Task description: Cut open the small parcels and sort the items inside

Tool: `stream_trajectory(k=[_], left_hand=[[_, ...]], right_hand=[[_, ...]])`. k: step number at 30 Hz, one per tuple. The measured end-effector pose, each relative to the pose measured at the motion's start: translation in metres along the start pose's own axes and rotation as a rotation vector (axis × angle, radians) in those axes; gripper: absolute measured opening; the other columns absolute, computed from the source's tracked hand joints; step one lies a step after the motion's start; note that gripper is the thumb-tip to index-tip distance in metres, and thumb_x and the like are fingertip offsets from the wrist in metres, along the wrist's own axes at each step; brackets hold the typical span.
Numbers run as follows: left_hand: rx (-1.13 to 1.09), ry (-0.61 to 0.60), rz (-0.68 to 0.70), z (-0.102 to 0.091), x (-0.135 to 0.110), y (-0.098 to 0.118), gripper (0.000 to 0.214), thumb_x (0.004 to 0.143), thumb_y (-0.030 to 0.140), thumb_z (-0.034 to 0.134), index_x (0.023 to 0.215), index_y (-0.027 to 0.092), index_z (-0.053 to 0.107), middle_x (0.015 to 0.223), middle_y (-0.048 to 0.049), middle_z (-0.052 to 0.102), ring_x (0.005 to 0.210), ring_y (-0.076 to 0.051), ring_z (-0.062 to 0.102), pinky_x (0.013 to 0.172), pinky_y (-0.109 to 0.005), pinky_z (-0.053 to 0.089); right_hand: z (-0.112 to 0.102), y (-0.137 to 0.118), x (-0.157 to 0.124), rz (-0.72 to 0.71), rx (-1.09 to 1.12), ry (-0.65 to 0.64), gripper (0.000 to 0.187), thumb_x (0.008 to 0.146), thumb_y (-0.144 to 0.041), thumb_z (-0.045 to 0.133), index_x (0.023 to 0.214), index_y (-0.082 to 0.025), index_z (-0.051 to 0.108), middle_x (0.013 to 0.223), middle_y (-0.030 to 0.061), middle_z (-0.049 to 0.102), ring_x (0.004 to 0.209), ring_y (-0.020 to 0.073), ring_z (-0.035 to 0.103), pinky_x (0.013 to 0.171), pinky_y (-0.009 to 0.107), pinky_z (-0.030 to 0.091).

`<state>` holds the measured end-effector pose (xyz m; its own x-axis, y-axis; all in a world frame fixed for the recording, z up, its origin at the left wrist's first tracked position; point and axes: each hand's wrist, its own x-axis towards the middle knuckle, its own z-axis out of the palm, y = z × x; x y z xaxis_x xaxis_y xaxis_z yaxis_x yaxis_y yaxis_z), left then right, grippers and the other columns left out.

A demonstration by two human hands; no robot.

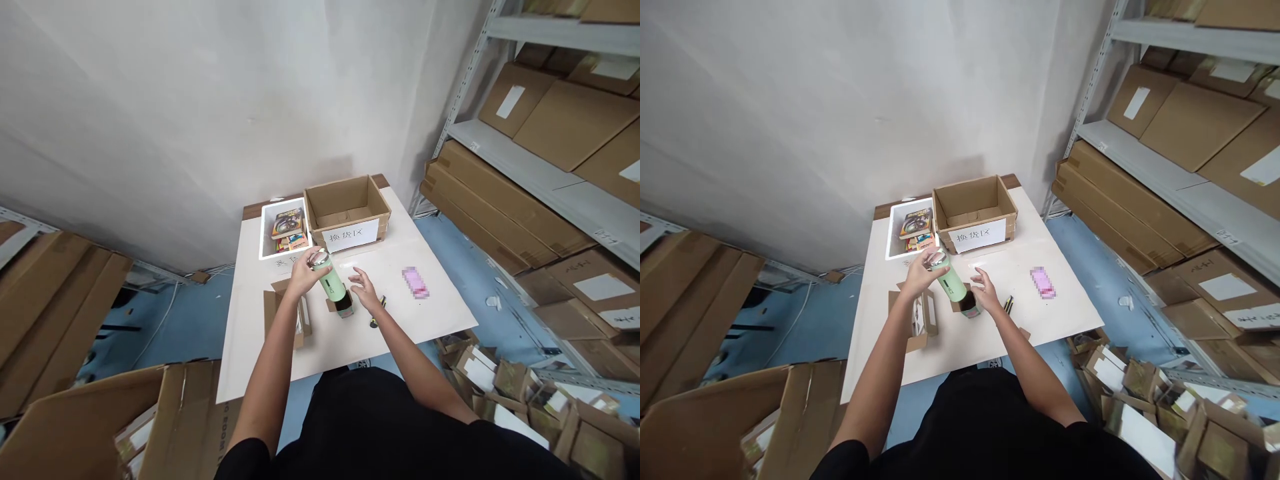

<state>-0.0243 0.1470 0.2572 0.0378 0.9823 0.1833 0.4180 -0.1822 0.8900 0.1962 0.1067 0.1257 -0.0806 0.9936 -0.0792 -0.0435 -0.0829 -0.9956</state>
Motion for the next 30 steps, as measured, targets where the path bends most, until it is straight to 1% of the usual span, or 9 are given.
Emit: stream_trajectory(k=[3,7,11,15,18,21,24,28,30], left_hand=[[0.036,-0.025,-0.061,0.018,-0.016,-0.029,0.067,0.072,0.04,0.086,0.134,0.021,0.067,0.131,-0.0097,0.073,0.112,-0.026,0.072,0.102,-0.041,0.056],[0.086,-0.032,-0.065,0.045,-0.032,-0.066,0.064,0.073,0.041,0.086,0.131,0.021,0.067,0.133,-0.0105,0.071,0.12,-0.029,0.069,0.107,-0.044,0.053],[0.126,-0.076,-0.022,0.067,-0.051,-0.1,0.061,0.073,0.034,0.085,0.13,0.022,0.067,0.133,-0.0112,0.069,0.124,-0.03,0.066,0.11,-0.044,0.051],[0.176,-0.19,-0.011,0.089,-0.074,-0.129,0.062,0.07,0.023,0.087,0.129,0.026,0.068,0.129,-0.0094,0.07,0.129,-0.032,0.063,0.115,-0.049,0.047],[0.248,-0.23,-0.019,0.104,-0.088,-0.147,0.06,0.067,0.018,0.089,0.123,0.026,0.072,0.127,-0.0104,0.071,0.145,-0.037,0.049,0.122,-0.057,0.039],[0.265,-0.227,-0.041,0.113,-0.098,-0.16,0.045,0.073,0.023,0.086,0.117,0.026,0.075,0.137,-0.0129,0.065,0.149,-0.038,0.043,0.124,-0.058,0.036],[0.188,-0.167,-0.055,0.108,-0.105,-0.171,0.036,0.084,0.033,0.076,0.119,0.026,0.075,0.152,-0.0124,0.056,0.149,-0.035,0.043,0.126,-0.055,0.034],[0.021,0.057,-0.407,0.092,-0.111,-0.188,0.04,0.092,0.033,0.059,0.129,0.023,0.069,0.145,-0.0151,0.062,0.145,-0.033,0.05,0.123,-0.055,0.037],[-0.047,0.032,-0.542,0.089,-0.112,-0.196,0.037,0.09,0.032,0.057,0.122,0.021,0.071,0.126,-0.0146,0.072,0.128,-0.032,0.064,0.112,-0.055,0.047]], right_hand=[[0.006,0.05,-0.005,0.203,-0.139,0.183,0.057,0.078,-0.042,0.068,0.131,-0.02,0.063,0.1,0.0072,0.073,0.096,0.0251,0.07,0.092,0.04,0.055],[0.02,0.087,-0.01,0.248,-0.306,0.203,0.025,0.082,-0.047,0.061,0.083,-0.023,0.066,0.078,0.0024,0.07,0.078,0.0217,0.067,0.077,0.032,0.052],[0.023,0.099,-0.011,0.232,-0.431,0.186,0.038,0.087,-0.051,0.054,0.059,-0.026,0.046,0.061,0.0009,0.061,0.07,0.0212,0.062,0.067,0.029,0.046],[0.019,0.103,-0.013,0.281,-0.424,0.154,0.038,0.086,-0.049,0.057,0.058,-0.027,0.046,0.061,0.0014,0.06,0.071,0.0225,0.064,0.065,0.029,0.045],[0.018,0.104,-0.016,0.291,-0.419,0.175,0.037,0.087,-0.049,0.057,0.06,-0.026,0.049,0.064,0.0017,0.063,0.074,0.0226,0.066,0.067,0.029,0.048],[0.018,0.104,-0.018,0.306,-0.415,0.198,0.037,0.089,-0.051,0.058,0.062,-0.026,0.051,0.066,0.0023,0.065,0.076,0.0227,0.067,0.069,0.03,0.05],[0.018,0.102,-0.019,0.322,-0.404,0.203,0.038,0.088,-0.054,0.06,0.064,-0.025,0.053,0.067,0.0029,0.065,0.076,0.0233,0.066,0.069,0.031,0.051],[0.019,0.102,-0.022,0.299,-0.338,0.204,0.034,0.089,-0.056,0.058,0.077,-0.024,0.061,0.077,0.0035,0.07,0.08,0.0236,0.067,0.071,0.031,0.053],[0.021,0.103,-0.025,0.27,-0.288,0.187,0.031,0.089,-0.053,0.057,0.094,-0.024,0.067,0.091,0.0032,0.073,0.086,0.0233,0.069,0.077,0.034,0.056]])
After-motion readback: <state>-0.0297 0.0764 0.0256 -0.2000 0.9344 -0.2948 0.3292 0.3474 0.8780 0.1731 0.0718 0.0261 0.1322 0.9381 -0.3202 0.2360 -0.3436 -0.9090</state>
